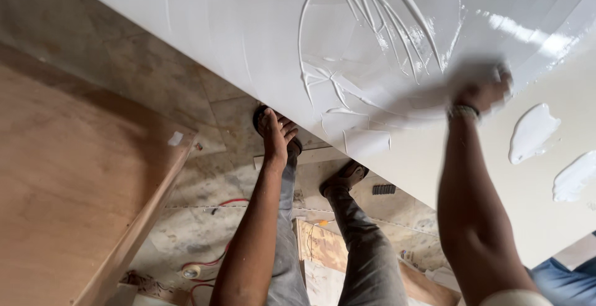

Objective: The person applies a white adhesive substance to a large white rectangular panel using a small plastic scraper. They spread the adhesive in broad, sweeping motions across the surface of the panel, which is resting on a wooden support structure.

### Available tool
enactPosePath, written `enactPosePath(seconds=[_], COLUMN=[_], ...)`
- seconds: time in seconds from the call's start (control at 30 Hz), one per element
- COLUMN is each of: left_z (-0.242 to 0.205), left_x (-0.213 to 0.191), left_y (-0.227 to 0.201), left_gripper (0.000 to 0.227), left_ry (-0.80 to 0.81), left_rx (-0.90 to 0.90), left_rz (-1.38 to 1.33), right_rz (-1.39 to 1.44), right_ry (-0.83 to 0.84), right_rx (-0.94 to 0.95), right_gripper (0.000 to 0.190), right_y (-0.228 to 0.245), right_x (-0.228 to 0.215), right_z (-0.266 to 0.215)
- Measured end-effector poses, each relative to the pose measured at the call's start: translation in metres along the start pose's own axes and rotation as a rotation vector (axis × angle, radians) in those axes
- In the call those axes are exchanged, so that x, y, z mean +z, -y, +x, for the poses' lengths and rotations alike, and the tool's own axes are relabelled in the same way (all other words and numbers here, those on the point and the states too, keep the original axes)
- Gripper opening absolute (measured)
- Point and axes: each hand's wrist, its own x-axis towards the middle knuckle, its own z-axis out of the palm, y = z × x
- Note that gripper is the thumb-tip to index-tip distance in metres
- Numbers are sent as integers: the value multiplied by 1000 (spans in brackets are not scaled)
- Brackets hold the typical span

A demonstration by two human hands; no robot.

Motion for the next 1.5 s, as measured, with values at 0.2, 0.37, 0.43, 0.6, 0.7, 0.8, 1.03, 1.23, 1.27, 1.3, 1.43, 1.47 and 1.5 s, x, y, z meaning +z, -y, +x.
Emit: enactPosePath(seconds=[0.2, 0.37, 0.43, 0.6, 0.7, 0.8, 1.03, 1.23, 1.27, 1.3, 1.43, 1.47, 1.5], left_z=[-2, -8, -12, -34, -38, -34, -16, -19, -20, -22, -26, -23, -22], left_x=[-23, -63, -76, -89, -86, -79, -30, 11, 15, 15, 3, -3, -9], left_y=[18, 46, 52, 63, 72, 79, 67, 43, 40, 40, 47, 48, 52], left_gripper=[91, 86, 84, 88, 88, 88, 95, 95, 93, 92, 98, 99, 99], left_ry=[90, -26, -80, -154, -146, -83, 17, 32, 27, 16, 52, 34, 13], left_rx=[20, -45, -58, -11, -69, -22, -15, -198, -216, -241, -178, -180, -183], left_rz=[50, -34, -3, 351, 366, 450, 314, -140, -162, -185, -154, -136, -123], right_rz=[-165, -605, -758, -821, -846, -881, -770, -60, -325, -592, 252, 82, -242], right_ry=[239, 738, 1198, 1517, 1395, 1163, 924, 63, -68, -192, 69, 133, 102], right_rx=[-704, -1440, -1370, -1733, -1532, -1302, -1081, -117, -134, -144, -12, -285, -659], right_gripper=[25, 30, 42, 68, 70, 66, 59, 32, 40, 52, 42, 41, 44], right_y=[113, 108, 80, 22, 0, -18, -93, -133, -125, -114, -24, 0, 23], right_x=[185, 167, 98, -81, -127, -144, -225, -178, -145, -110, 53, 87, 112], right_z=[-89, -233, -274, -268, -228, -200, -156, 19, 44, 58, 49, 26, 2])
